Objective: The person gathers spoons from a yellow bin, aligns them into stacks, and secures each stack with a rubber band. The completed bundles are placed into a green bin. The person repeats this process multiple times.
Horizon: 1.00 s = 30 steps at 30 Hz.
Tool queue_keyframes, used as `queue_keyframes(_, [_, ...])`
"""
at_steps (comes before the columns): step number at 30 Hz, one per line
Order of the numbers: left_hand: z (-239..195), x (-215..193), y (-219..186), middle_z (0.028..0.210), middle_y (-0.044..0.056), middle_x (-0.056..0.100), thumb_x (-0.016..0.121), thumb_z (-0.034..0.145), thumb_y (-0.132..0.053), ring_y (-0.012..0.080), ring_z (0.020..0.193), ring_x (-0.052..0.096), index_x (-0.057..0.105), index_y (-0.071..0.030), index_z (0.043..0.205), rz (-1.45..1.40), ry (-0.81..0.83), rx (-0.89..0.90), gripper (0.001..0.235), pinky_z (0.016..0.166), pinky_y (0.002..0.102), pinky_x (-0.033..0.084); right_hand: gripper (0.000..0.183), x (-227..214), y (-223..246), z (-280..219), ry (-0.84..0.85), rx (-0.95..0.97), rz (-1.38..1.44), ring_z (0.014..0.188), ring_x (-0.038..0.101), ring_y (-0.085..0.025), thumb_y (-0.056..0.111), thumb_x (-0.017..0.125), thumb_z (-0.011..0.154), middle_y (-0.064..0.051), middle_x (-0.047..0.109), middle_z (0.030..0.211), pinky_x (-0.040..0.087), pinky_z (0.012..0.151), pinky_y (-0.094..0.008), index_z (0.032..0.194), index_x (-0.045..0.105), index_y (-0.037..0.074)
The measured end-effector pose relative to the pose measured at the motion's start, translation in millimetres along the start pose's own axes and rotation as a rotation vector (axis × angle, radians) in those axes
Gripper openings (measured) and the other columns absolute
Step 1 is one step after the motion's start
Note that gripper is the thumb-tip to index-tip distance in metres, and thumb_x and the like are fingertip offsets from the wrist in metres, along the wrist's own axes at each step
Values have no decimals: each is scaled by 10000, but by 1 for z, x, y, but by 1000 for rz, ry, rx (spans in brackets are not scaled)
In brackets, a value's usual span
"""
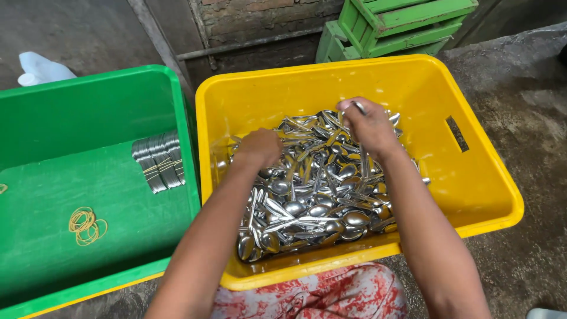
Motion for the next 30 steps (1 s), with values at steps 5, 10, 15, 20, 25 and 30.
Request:
queue_keyframes(5, [-80,-60,-28,971,270,724,376,1017,-354,491,1032,692,658,-59,927,-344,-136,103,418,878,579,536,279,29,3,-11,-17,65,100,498,464,-82,298,664,953,-68,644,760,422,396,-235,1119,705,78])
queue_keyframes(10, [-124,-61,-82,854,258,720,336,1048,-319,453,878,735,572,-87,1046,-170,-208,375,331,815,580,549,603,49,15,-20,121,147,285,722,519,-97,468,597,1011,-113,614,1021,413,496,-178,1407,445,39])
queue_keyframes(15, [-142,-62,-105,831,259,693,437,1078,-354,397,808,732,571,-21,1043,-138,-173,512,360,801,517,565,331,26,26,-15,-19,47,470,736,500,-120,97,411,1015,-16,521,862,497,648,-227,1332,484,35])
queue_keyframes(20, [-102,-93,-65,804,43,479,315,922,-144,234,681,507,477,-145,976,-600,-592,530,171,610,359,474,183,-6,30,-17,-164,0,621,688,546,-81,128,404,1079,-36,604,869,512,560,-196,1248,470,103])
queue_keyframes(25, [-124,-112,-115,871,12,374,337,825,-26,208,767,444,441,-119,1005,-875,-660,718,228,671,335,440,334,23,37,-20,72,101,637,603,456,-19,356,582,1043,-30,595,892,407,435,-122,1247,520,99])
queue_keyframes(30, [-95,-72,-144,1020,90,551,347,876,-4,199,1029,572,364,-140,1057,-1394,-375,756,227,836,316,404,365,20,55,-32,59,-12,795,618,422,-5,289,623,1027,-30,546,889,350,435,-84,1275,488,58])
Point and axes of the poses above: each hand's wrist, its own z-axis towards the middle knuckle, its own x-axis out of the palm, y = z × x, the point moved 8 cm from there along z, towards the middle knuckle
